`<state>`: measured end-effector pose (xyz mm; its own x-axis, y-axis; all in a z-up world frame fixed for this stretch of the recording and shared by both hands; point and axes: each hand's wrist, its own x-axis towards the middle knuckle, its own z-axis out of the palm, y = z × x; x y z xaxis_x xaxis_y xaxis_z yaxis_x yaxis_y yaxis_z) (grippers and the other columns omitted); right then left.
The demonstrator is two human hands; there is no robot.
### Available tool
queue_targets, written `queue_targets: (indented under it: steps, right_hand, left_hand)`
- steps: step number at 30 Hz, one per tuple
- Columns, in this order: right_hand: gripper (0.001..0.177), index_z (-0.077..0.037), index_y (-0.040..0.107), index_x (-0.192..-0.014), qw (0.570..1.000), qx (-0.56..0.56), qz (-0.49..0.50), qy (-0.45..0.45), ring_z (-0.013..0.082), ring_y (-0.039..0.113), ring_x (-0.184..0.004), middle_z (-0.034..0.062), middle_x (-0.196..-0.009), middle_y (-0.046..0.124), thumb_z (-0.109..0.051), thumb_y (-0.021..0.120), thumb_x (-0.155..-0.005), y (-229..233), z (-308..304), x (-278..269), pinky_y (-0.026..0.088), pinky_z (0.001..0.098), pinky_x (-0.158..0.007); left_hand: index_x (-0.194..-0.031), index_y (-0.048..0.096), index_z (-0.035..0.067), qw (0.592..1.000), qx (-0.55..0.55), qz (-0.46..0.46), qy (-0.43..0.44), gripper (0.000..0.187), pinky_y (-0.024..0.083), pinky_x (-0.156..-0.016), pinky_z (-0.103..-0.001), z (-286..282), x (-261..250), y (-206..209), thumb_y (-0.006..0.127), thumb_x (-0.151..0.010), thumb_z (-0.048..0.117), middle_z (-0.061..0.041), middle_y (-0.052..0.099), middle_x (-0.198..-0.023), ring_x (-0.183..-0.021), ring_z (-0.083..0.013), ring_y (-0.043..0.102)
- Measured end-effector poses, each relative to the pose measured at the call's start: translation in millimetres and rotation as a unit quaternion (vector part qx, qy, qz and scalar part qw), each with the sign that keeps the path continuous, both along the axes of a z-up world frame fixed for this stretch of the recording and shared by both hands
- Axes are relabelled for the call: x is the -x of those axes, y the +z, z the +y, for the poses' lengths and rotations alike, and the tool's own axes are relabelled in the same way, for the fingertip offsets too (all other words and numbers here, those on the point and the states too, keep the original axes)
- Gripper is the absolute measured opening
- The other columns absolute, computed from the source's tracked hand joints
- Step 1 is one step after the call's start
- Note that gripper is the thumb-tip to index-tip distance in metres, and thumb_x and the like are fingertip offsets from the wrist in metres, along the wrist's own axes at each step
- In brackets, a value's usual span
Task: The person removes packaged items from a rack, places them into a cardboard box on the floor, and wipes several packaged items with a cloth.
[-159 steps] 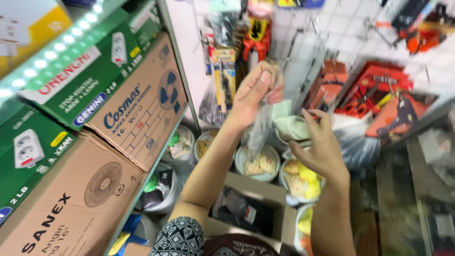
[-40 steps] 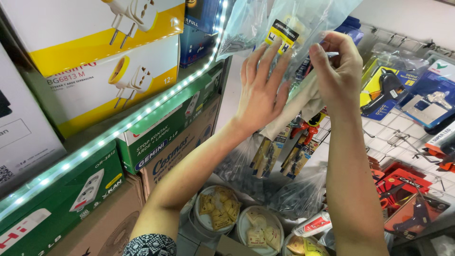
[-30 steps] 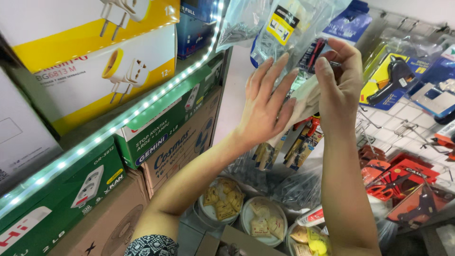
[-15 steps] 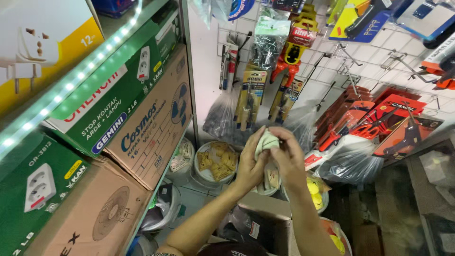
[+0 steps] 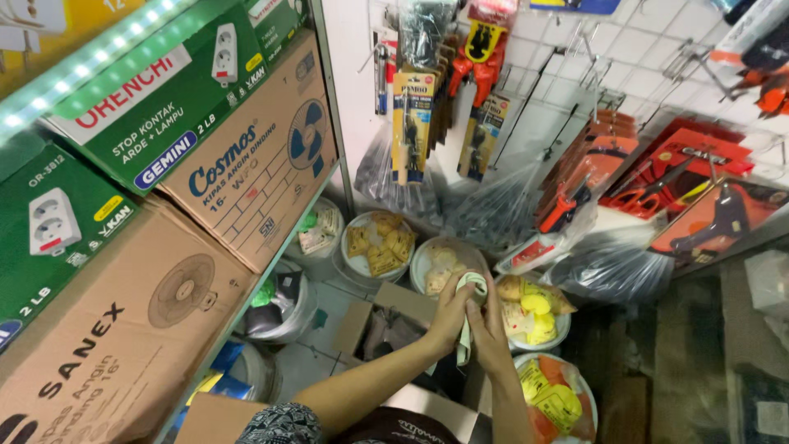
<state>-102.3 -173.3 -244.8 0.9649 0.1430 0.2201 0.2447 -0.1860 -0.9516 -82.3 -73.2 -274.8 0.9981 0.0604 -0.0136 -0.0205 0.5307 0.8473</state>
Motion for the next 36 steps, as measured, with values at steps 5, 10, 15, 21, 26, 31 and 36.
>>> queue_targets:
  steps: [5, 10, 15, 21, 26, 31, 36]
  right_hand:
    - [0.075, -0.004, 0.017, -0.164, 0.999, -0.012, 0.034, -0.017, 0.0311, 0.023, -0.154, 0.0176, -0.166, 0.024, -0.031, 0.052, -0.102, -32.8, -18.8, 24.7, 0.019, 0.0407, -0.124]
    - [0.071, -0.003, 0.017, -0.165, 0.992, -0.081, 0.077, -0.05, 0.0306, 0.025, -0.155, 0.0171, -0.168, 0.024, -0.031, 0.05, -0.108, -65.6, -24.4, 54.0, 0.02, 0.0407, -0.125]
    - [0.055, -0.003, 0.034, -0.154, 0.971, -0.142, 0.15, -0.122, 0.0269, 0.043, -0.142, 0.0156, -0.154, 0.043, -0.02, 0.052, -0.105, -104.1, -28.8, 66.6, 0.034, 0.0374, -0.119]
    - [0.038, -0.006, 0.058, -0.135, 0.894, -0.267, 0.289, -0.214, 0.0194, 0.061, -0.112, 0.0101, -0.125, 0.063, -0.006, 0.05, -0.098, -142.0, -48.1, 92.0, 0.052, 0.031, -0.097]
    - [0.037, -0.008, 0.06, -0.13, 0.839, -0.282, 0.383, -0.265, 0.0193, 0.065, -0.1, 0.0083, -0.114, 0.065, -0.004, 0.051, -0.094, -167.8, -29.7, 106.1, 0.057, 0.0325, -0.084]
    - [0.037, -0.007, 0.066, -0.127, 0.878, -0.215, 0.364, -0.225, 0.0143, 0.063, -0.105, 0.0071, -0.12, 0.065, 0.0, 0.053, -0.093, -214.6, 0.2, 106.4, 0.052, 0.0249, -0.09]
    - [0.017, -0.01, 0.068, -0.108, 0.82, -0.267, 0.466, -0.199, 0.011, 0.063, -0.083, 0.0026, -0.096, 0.068, -0.009, 0.058, -0.093, -267.3, 9.5, 79.8, 0.051, 0.0245, -0.072]
  left_hand:
    - [-0.156, 0.037, 0.01, 0.995, -0.079, 0.028, -0.056, 0.063, 0.024, -0.121, -0.033, -16.6, 35.4, -22.4, 0.029, -0.108, 0.051, -0.011, 0.039, -0.157, -0.146, -0.0225, 0.034]
    - [-0.164, 0.02, 0.006, 0.984, -0.123, 0.054, -0.118, 0.077, 0.01, -0.127, -0.037, -26.9, 64.2, -44.3, 0.02, -0.108, 0.059, -0.012, 0.021, -0.171, -0.158, -0.0258, 0.016]
    - [-0.164, 0.016, 0.007, 0.96, -0.121, 0.097, -0.231, 0.075, 0.006, -0.128, -0.037, -22.0, 78.5, -96.6, 0.024, -0.108, 0.056, -0.012, 0.01, -0.174, -0.16, -0.0268, 0.006]
    - [-0.158, 0.033, 0.0, 0.849, -0.364, 0.088, -0.374, 0.079, 0.022, -0.123, -0.038, 7.7, 93.7, -171.5, 0.046, -0.103, 0.055, -0.027, 0.026, -0.164, -0.153, -0.0355, 0.024]
    - [-0.145, 0.045, -0.004, 0.86, -0.317, 0.162, -0.366, 0.069, 0.052, -0.104, -0.039, 24.1, 116.0, -231.6, 0.056, -0.1, 0.047, -0.026, 0.061, -0.139, -0.125, -0.0342, 0.066]
    - [-0.135, 0.059, 0.0, 0.867, -0.347, 0.177, -0.31, 0.05, 0.053, -0.096, -0.038, 31.0, 121.5, -250.5, 0.056, -0.103, 0.038, -0.021, 0.07, -0.125, -0.111, -0.0321, 0.069]
    - [-0.126, 0.063, -0.002, 0.88, -0.386, 0.203, -0.186, 0.041, 0.058, -0.083, -0.037, 56.3, 117.2, -316.8, 0.066, -0.095, 0.025, -0.022, 0.067, -0.123, -0.102, -0.0292, 0.069]
